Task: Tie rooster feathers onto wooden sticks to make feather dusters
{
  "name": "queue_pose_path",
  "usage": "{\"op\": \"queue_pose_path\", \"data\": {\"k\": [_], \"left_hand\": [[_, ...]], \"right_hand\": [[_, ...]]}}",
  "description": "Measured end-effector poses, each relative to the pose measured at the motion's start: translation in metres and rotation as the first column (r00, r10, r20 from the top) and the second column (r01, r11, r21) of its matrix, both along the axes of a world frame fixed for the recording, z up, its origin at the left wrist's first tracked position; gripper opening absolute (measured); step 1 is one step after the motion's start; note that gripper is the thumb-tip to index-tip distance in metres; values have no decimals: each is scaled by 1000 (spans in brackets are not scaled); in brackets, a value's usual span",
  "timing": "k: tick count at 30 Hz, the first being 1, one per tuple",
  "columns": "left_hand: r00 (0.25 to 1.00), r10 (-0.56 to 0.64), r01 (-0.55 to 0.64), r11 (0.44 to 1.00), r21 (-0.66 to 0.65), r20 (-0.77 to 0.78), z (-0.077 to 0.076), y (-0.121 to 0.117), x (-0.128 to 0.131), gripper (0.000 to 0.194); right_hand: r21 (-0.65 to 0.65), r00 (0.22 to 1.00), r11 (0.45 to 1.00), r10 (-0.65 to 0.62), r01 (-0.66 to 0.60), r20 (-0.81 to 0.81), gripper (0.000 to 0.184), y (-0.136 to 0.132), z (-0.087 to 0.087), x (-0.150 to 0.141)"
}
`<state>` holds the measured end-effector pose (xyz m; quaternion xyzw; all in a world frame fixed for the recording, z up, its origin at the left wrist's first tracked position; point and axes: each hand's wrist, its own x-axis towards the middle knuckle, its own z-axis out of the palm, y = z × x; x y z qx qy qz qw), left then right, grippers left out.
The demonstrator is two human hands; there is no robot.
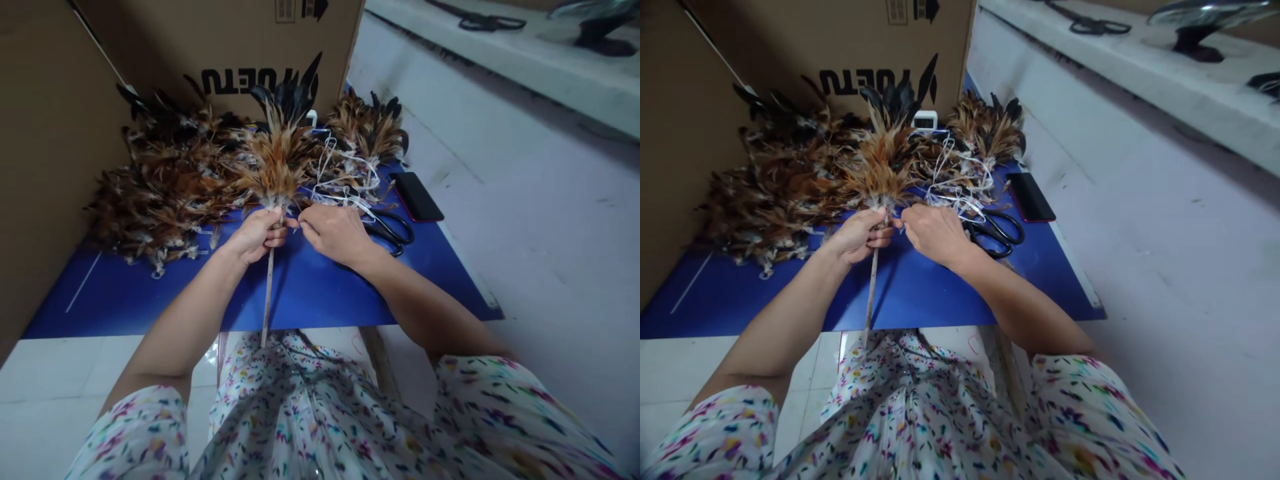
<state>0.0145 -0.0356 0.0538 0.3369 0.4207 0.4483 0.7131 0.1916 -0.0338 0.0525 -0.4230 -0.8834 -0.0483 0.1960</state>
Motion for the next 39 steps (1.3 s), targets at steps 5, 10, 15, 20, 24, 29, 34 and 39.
{"op": "queue_pose_path", "data": {"k": [5,10,15,20,24,29,34,39], "left_hand": [[1000,19,-19,1000,-6,13,-1,0,0,21],[1000,25,-26,1000,-13,-11,0,-2,4,24],[999,37,-37,999,0,-3,4,-4,5,26],[1000,4,-4,1000,0,-7,4,-6,6,25],[999,20,-19,1000,25,-36,3,-4,6,28],[999,32,-30,999,43,-36,3,-4,5,26],[998,-37,39,999,29,-50,2,-8,9,29],[992,-56,61,997,40,-116,-4,-9,14,32]], "right_hand": [[45,1000,999,-4,3,22,27,0,1,0],[60,999,998,11,-14,41,27,0,1,-2],[25,999,999,31,-33,42,25,0,1,-2],[12,999,1000,27,-27,39,28,0,3,-2],[-23,999,999,48,-48,15,26,0,4,-1],[-57,998,996,65,-63,22,23,0,5,0],[-28,999,999,30,-29,45,28,-2,4,-3],[-79,999,996,40,-40,0,28,-4,4,-8]]}}
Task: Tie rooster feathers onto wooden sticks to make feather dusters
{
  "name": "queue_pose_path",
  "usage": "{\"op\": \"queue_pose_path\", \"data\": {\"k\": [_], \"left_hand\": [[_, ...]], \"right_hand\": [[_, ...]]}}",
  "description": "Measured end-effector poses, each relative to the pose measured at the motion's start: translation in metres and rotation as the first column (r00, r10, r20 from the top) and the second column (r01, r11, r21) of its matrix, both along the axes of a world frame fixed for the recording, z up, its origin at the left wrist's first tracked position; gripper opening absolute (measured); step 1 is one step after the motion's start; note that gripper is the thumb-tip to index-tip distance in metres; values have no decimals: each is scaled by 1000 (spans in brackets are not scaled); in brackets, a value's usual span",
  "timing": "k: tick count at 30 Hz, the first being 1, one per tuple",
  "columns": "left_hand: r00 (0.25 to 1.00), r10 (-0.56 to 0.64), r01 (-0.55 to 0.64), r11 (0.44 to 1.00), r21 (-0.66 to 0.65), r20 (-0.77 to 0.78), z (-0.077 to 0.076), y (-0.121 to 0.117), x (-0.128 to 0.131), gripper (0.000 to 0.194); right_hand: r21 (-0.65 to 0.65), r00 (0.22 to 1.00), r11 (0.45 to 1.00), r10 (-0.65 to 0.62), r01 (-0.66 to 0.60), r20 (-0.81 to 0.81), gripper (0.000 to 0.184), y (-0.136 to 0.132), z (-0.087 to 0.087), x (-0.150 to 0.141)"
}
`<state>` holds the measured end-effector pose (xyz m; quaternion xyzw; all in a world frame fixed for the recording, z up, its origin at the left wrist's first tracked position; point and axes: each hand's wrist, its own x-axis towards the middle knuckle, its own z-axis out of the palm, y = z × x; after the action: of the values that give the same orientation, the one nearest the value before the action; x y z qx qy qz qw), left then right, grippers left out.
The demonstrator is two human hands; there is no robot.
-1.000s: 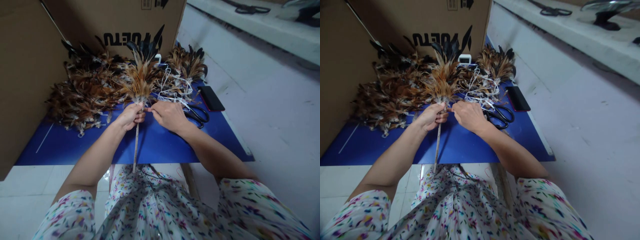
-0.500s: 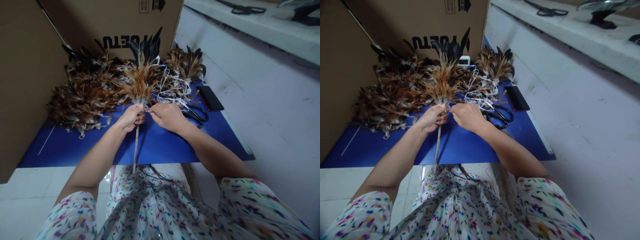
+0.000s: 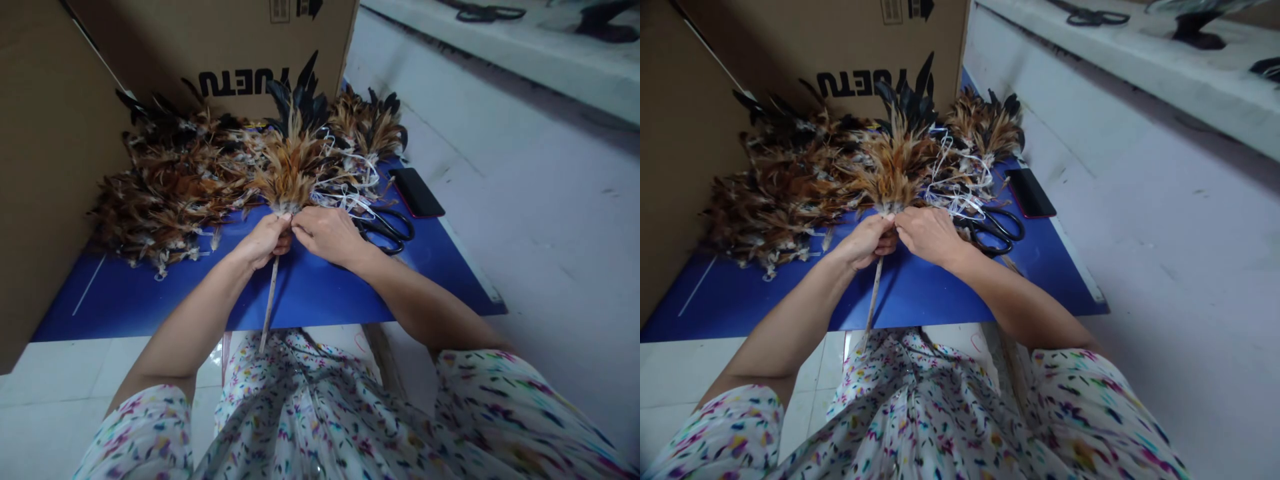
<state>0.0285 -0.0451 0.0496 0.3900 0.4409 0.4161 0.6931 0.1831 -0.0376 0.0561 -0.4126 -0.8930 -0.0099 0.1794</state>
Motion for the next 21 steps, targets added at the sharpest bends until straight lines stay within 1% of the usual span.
{"op": "queue_pose_path", "data": {"k": [3,5,8,10,12,14,17,21], "left_hand": [[997,-28,29,1000,12,-72,-3,-1,1,31],[994,-40,43,999,24,-104,-3,-2,1,29],[990,-46,50,998,27,-136,-1,-3,2,28],[989,-51,54,998,20,-137,1,-3,3,26],[990,-53,54,999,5,-133,2,-4,3,22],[991,-43,43,999,-4,-130,4,-4,3,20],[990,-35,34,999,-5,-133,5,-3,2,23],[980,2,-7,1000,-23,-197,8,1,3,26]], "right_hand": [[-62,997,997,32,-36,-74,22,2,-1,0],[-90,989,992,72,-84,-129,18,5,-1,2],[-115,971,978,150,-173,-187,17,10,1,8],[-120,964,972,178,-204,-196,16,12,3,13],[-112,968,975,169,-192,-186,16,14,6,17],[-94,976,984,137,-154,-171,16,17,9,22],[-56,983,994,84,-95,-163,16,20,15,29],[5,993,1000,-20,21,-120,17,19,28,39]]}}
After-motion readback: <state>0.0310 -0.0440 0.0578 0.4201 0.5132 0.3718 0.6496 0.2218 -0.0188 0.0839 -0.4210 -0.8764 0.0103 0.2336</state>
